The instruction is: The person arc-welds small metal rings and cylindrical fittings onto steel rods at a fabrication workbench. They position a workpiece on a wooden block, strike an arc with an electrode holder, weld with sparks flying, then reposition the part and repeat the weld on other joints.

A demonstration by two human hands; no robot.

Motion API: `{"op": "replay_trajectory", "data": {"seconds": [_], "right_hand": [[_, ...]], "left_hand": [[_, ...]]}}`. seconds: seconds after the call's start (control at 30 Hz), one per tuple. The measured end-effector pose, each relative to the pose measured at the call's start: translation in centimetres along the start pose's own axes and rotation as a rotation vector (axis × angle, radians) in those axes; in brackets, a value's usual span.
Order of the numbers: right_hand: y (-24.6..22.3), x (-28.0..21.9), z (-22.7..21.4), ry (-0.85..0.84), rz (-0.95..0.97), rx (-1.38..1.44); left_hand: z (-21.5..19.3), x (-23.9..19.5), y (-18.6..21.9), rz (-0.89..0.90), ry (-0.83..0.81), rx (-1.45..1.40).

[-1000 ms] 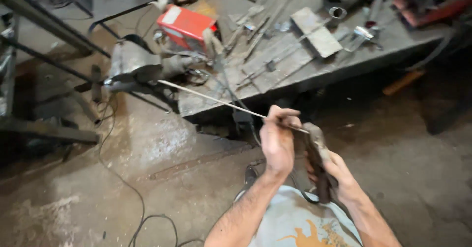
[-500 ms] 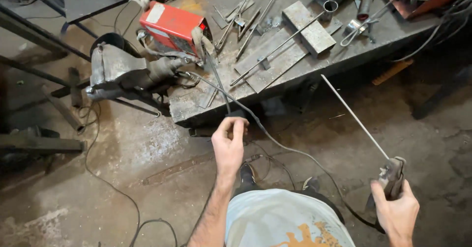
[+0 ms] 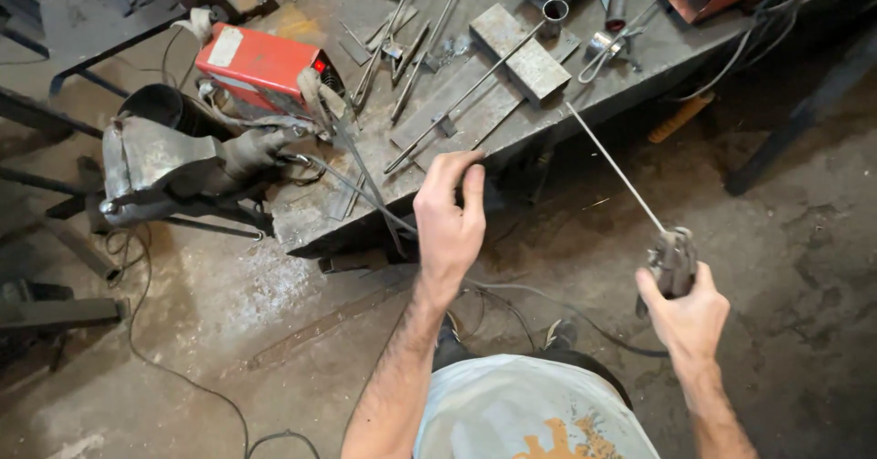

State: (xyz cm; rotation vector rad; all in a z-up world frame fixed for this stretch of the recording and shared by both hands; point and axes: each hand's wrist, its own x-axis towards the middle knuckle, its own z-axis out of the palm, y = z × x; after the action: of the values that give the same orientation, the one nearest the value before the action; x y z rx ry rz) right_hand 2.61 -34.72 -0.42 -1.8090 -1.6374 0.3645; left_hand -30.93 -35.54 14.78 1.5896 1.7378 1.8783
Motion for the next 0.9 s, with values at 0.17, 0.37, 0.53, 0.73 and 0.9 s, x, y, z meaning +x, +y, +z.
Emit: {"op": "replay_trajectory", "data": {"seconds": [0.17,0.37,0.53,0.73,0.9], "right_hand": [[-1.0,2.4,2.9,-0.019,-0.06,-0.091],[-1.5,5.8,5.7,-0.024,-0.199,-0.071],[-2.1,8.2,7.3,-0.033,-0.242,-0.173],[-3.0,7.8,5.9,-0.006,-0.304,-0.282],[-5.2,7.6,5.0,-0.03,-0.301,-0.377]], "left_hand": [[1.6,0.3,0.9,0.029,-0.067,0.002],[1.6,0.2,1.3,0.016,-0.107,0.024],[2.0,-0.1,0.7,-0.005,-0.12,0.023],[1.5,0.1,-0.3,-0.025,-0.134,0.023],[1.3,0.0,-1.4,-0.047,-0.172,0.012]]}}
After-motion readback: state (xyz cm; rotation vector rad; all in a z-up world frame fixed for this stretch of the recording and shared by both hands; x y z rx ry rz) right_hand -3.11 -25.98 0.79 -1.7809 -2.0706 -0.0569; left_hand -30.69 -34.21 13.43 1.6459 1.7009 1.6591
